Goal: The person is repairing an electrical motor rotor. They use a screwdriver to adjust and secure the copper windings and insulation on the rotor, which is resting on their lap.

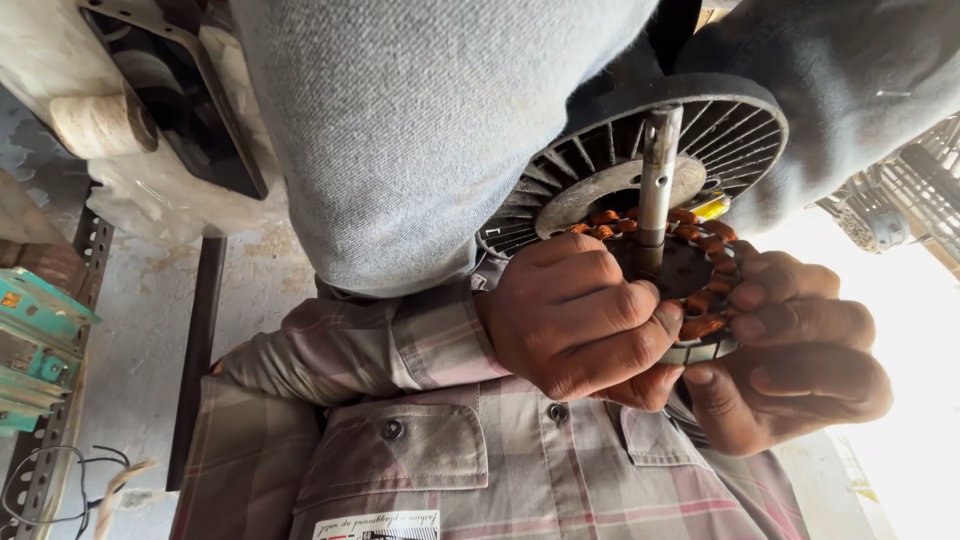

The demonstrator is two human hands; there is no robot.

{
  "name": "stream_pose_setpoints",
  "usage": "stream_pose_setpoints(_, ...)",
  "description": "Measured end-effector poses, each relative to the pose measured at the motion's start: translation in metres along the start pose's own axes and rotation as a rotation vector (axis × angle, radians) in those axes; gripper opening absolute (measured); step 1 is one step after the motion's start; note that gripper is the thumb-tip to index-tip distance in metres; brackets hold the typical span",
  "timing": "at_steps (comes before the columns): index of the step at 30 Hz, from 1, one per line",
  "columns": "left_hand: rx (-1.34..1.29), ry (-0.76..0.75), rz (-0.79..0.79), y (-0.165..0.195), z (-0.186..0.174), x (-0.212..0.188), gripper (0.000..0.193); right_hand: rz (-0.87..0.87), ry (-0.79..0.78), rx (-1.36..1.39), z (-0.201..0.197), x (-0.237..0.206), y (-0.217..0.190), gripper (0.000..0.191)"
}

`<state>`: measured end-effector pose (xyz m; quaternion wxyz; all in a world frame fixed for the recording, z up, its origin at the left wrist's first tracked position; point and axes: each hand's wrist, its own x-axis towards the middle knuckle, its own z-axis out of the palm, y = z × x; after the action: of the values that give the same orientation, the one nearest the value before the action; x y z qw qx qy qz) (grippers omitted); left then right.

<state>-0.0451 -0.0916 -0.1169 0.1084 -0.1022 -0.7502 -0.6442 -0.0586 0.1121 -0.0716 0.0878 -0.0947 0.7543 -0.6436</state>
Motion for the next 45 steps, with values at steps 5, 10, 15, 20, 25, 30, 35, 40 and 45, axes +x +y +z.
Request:
stream_pose_setpoints(5, -0.003, 0.036, 0.005, -0.002, 0.0, 0.0, 0.022, 0.023, 0.084, -0.019, 0.008, 0.006, -0.004, 0.039)
stream_pose_setpoints(10, 0.033, 0.006, 0.003, -0.001, -0.003, -0.002, 0.031, -0.09, 0.114, -0.013, 0.014, 0.006, 0.009, 0.038)
stream_pose_setpoints(15, 0.024, 0.006, 0.026, -0.001, -0.005, 0.003, 0.033, 0.185, 0.288, -0.175, 0.008, -0.012, 0.007, 0.031)
stream_pose_setpoints(20, 0.096, -0.146, -0.016, 0.012, -0.016, 0.011, 0.027, 0.473, 0.058, -0.817, 0.018, -0.037, 0.013, 0.041)
stream_pose_setpoints(25, 0.129, -0.254, -0.065, 0.027, -0.018, 0.028, 0.027, 0.557, 0.188, -0.339, 0.0, -0.072, 0.031, 0.058)
stream_pose_setpoints(30, 0.081, -0.293, -0.061, 0.023, -0.019, 0.034, 0.031, 0.374, 0.647, 0.57, -0.046, -0.071, 0.041, 0.041)
stream_pose_setpoints(35, 0.104, -0.304, -0.026, 0.018, -0.016, 0.027, 0.038, 0.062, 0.332, 0.931, -0.051, -0.044, 0.031, 0.053)
stream_pose_setpoints(40, 0.046, -0.262, -0.07, 0.013, -0.013, 0.024, 0.033, -0.011, 0.201, 0.635, -0.033, -0.016, 0.028, 0.051)
stream_pose_setpoints(45, 0.023, -0.21, -0.048, 0.008, -0.009, 0.023, 0.033, 0.032, 0.121, 0.539, -0.021, -0.003, 0.03, 0.044)
